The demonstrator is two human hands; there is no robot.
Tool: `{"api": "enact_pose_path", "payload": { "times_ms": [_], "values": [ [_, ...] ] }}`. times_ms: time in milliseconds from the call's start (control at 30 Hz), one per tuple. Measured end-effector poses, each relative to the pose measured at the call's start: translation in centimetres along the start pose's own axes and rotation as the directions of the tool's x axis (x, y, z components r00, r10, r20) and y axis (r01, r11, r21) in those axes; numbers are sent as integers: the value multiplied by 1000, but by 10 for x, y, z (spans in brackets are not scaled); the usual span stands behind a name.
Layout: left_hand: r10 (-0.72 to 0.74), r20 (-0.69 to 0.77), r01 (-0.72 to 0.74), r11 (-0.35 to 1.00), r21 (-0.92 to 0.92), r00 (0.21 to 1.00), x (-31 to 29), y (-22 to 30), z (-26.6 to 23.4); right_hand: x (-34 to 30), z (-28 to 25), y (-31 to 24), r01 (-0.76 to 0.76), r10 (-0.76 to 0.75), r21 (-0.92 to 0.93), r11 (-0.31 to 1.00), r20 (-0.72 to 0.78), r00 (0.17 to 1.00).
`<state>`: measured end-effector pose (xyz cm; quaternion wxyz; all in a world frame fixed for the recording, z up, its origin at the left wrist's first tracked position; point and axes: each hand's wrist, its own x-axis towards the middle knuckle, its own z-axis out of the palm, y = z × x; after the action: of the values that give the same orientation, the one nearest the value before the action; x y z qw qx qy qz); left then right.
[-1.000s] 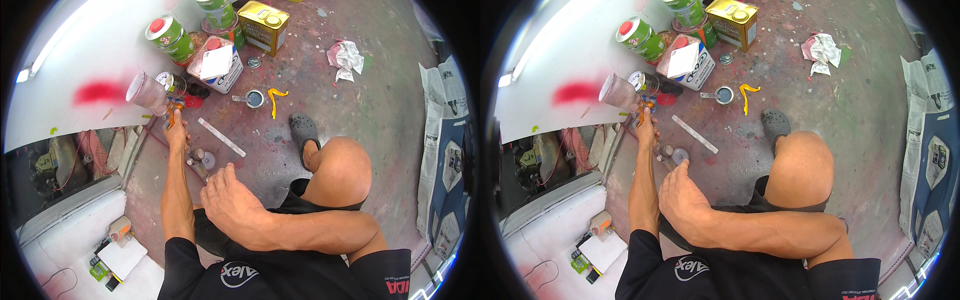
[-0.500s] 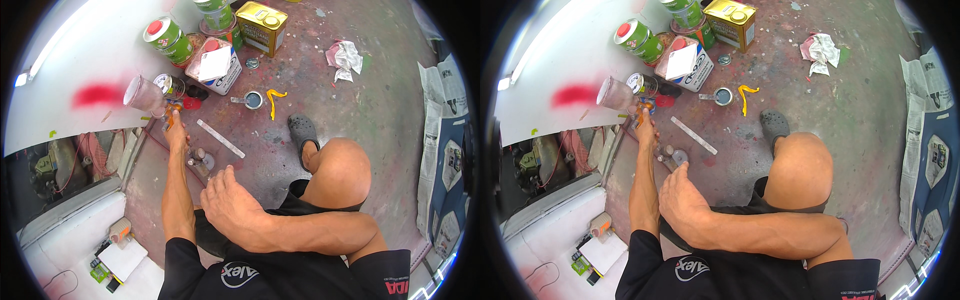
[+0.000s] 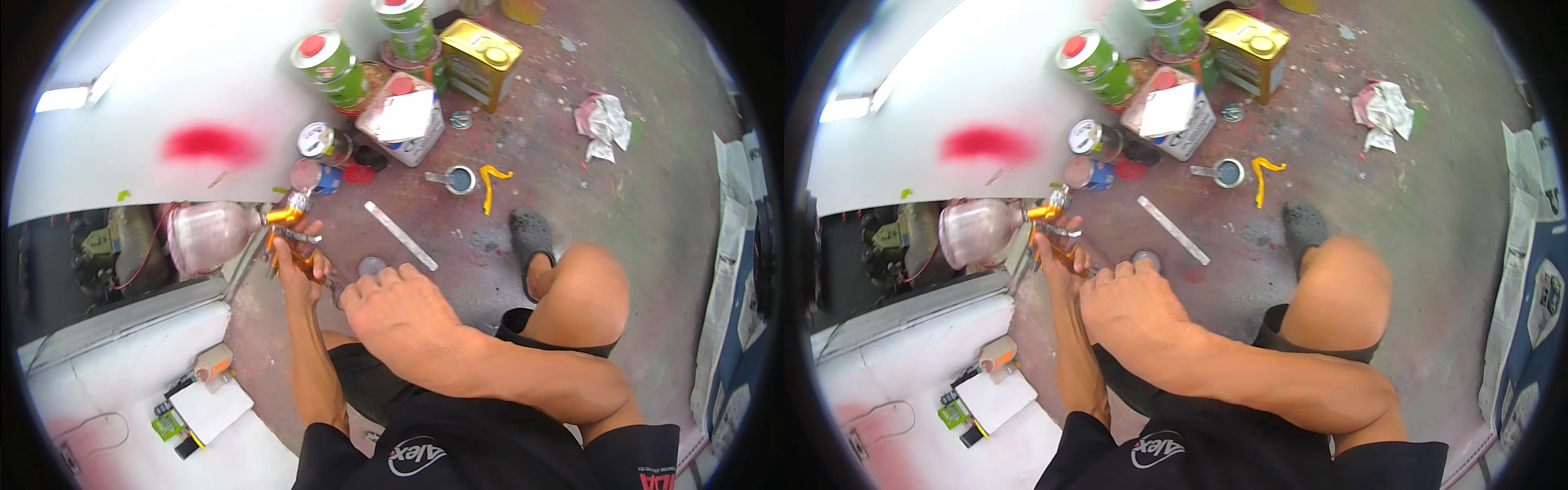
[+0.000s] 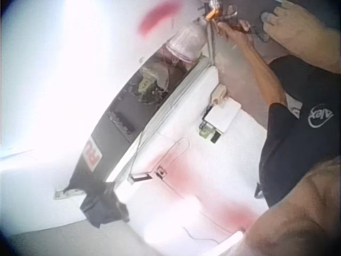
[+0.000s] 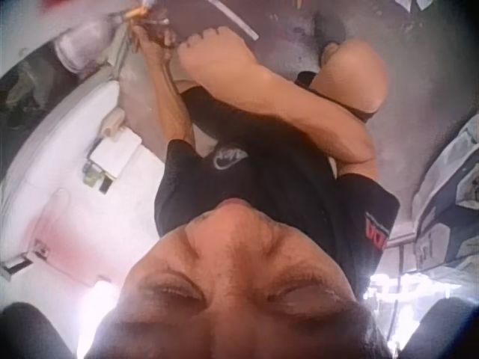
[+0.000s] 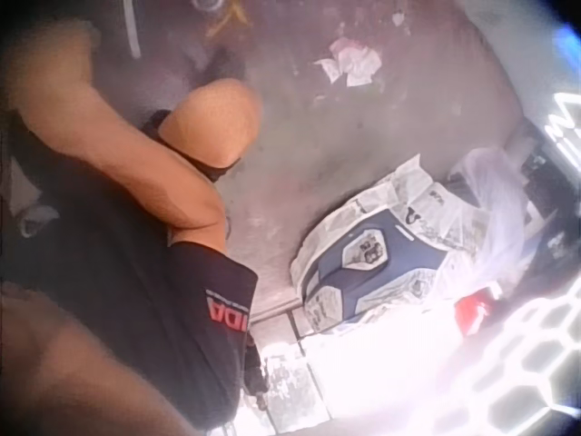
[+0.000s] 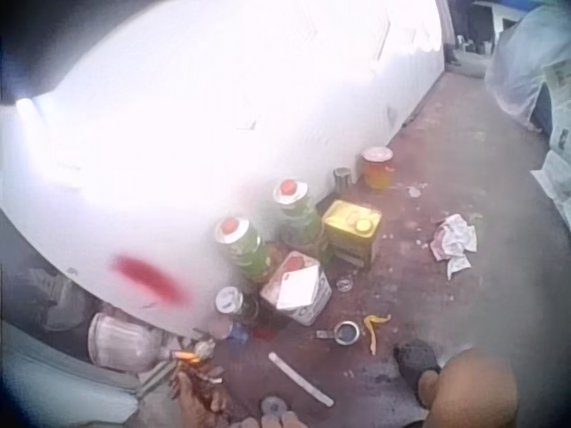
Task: The person opens a paint can, mixes the paint with a stick, adds thinner from a yellow tin, and pours the mixture into a spray gun cup. They also wipe a car part covered with newspaper using a cloth.
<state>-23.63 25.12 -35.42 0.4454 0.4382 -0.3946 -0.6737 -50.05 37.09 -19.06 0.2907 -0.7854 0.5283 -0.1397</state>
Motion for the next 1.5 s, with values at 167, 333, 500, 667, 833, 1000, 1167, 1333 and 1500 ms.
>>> {"api": "enact_pose_path", "payload": {
  "times_ms": [167, 333, 500, 667, 833, 1000, 1167, 1333, 1500],
  "values": [
    [223, 233, -219, 975, -43, 947, -73, 49, -27, 25, 11, -11, 159, 128, 596, 787, -410, 903],
    [282, 292, -293, 956, -6, 914, -115, 87, -10, 46, 11, -22, 462, -42, 686, 562, -535, 844],
    [254, 372, -278, 960, 11, 893, -129, 105, 21, 50, 19, -34, 617, -151, 651, 443, -624, 767],
    [332, 268, -319, 943, -94, 904, -135, 93, 36, 49, 23, -38, 656, -74, 682, 323, -672, 736],
    [377, 318, -341, 925, -166, 870, -125, 85, 30, 50, 20, -32, 619, -26, 669, 411, -670, 742],
    [362, 274, -348, 932, -100, 891, -124, 85, 25, 58, 13, -22, 610, -75, 704, 363, -630, 773],
    [345, 273, -337, 938, -78, 898, -122, 81, 20, 55, 6, -17, 546, -81, 764, 344, -555, 828],
    [337, 319, -312, 941, -128, 886, -120, 80, 18, 55, 2, -14, 535, -76, 762, 365, -548, 833],
    [313, 246, -326, 945, 12, 917, -119, 87, 24, 58, 5, -10, 508, -42, 795, 333, -525, 850]
  ]
}}
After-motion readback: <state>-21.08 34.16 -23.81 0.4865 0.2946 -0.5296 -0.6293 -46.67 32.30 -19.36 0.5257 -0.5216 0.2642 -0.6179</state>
